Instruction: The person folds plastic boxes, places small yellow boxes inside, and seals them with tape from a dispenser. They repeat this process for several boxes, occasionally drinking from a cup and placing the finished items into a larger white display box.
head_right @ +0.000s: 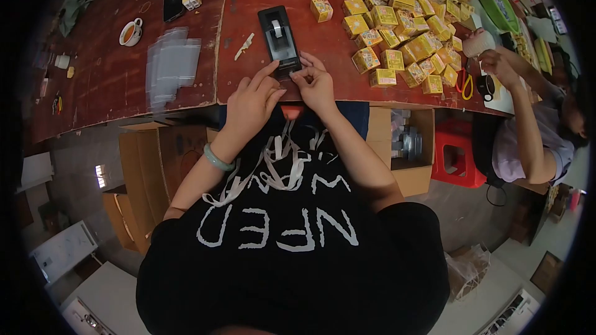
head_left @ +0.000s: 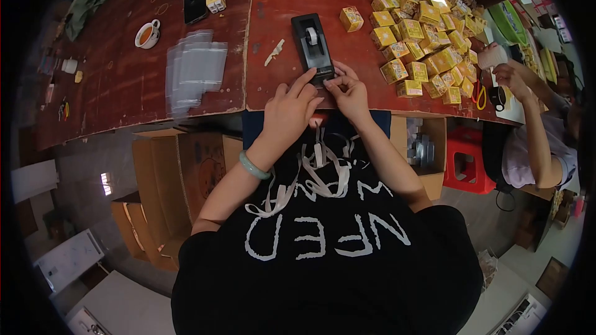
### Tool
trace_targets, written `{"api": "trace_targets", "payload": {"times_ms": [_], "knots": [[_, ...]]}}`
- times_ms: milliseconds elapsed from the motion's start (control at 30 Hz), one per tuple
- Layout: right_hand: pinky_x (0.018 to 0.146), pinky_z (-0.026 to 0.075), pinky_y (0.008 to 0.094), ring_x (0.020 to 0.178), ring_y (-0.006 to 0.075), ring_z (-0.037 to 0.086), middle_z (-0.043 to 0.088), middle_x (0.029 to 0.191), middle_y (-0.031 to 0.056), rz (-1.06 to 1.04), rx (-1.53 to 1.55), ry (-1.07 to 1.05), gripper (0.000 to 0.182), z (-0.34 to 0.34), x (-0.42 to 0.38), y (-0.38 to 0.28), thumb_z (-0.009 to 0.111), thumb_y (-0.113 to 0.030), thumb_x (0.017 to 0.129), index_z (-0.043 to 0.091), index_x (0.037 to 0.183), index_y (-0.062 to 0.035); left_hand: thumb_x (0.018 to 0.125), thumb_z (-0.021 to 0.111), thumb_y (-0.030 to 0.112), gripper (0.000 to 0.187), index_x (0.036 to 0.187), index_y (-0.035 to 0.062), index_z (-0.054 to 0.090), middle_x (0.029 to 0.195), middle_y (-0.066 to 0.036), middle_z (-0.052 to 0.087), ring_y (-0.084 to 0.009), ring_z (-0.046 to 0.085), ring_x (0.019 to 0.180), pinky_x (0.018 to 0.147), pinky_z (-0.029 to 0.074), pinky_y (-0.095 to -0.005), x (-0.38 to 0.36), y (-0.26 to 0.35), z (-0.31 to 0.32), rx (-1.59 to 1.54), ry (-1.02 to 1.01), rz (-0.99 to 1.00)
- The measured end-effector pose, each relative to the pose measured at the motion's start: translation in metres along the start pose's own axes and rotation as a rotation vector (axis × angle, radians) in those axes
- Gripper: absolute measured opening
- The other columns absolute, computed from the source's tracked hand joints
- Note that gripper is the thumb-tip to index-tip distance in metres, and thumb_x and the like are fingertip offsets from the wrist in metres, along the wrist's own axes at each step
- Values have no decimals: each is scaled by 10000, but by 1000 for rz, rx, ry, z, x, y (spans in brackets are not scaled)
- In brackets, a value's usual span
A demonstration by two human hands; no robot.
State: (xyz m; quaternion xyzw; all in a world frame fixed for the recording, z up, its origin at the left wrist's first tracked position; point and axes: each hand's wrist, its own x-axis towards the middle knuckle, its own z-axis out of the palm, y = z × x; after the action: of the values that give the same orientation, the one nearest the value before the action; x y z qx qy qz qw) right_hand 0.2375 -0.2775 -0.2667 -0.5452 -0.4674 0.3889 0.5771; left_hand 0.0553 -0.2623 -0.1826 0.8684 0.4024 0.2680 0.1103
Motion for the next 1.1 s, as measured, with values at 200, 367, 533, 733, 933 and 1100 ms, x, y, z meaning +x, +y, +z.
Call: {"api": "trace_targets", "payload": {"times_ms": [200,367,533,733,933,1100], "knots": [[749,539,302,835,252,705,714,889,136,-234,-474,-118,51,-48,-11,-91,687,25,842,707,889,26,753,860,182,431,1064,75,581,1153,-68,653,-174,662,942,769,555,-339,5,-3,-12,-549,12,-77],[737,510,294,788,187,628,643,827,68,-362,-401,-435,214,-61,2,-211,635,59,875,690,1070,-9,691,917,155,612,1148,54,522,1073,-62,643,-146,643,991,858,540,-318,24,31,-44,-985,-329,-271],[736,438,243,767,88,500,490,789,-10,-127,-27,-840,387,-60,22,-231,554,78,913,542,1285,-27,646,932,260,644,1108,28,548,1031,-111,672,-180,663,954,843,531,-333,37,51,-57,-946,-307,-159],[648,361,204,721,50,477,530,780,-17,-93,-137,-925,302,-59,27,-230,605,66,903,554,1184,-31,663,921,285,667,1134,1,543,1048,-127,677,-190,663,956,853,524,-332,44,58,-56,-938,-283,-69],[628,358,208,739,31,469,502,790,-49,-110,-111,-833,373,-61,30,-208,671,91,850,533,1160,-64,738,869,225,626,1194,-9,508,1094,-132,657,-190,650,1008,883,513,-323,45,62,-60,-1016,-290,-97],[773,447,207,905,66,560,554,955,-13,108,168,-671,479,-63,23,-184,754,11,837,486,1224,-76,884,704,30,581,1341,4,347,1248,-156,563,-228,595,1147,959,488,-327,36,63,-49,-1120,-213,-23]]}}
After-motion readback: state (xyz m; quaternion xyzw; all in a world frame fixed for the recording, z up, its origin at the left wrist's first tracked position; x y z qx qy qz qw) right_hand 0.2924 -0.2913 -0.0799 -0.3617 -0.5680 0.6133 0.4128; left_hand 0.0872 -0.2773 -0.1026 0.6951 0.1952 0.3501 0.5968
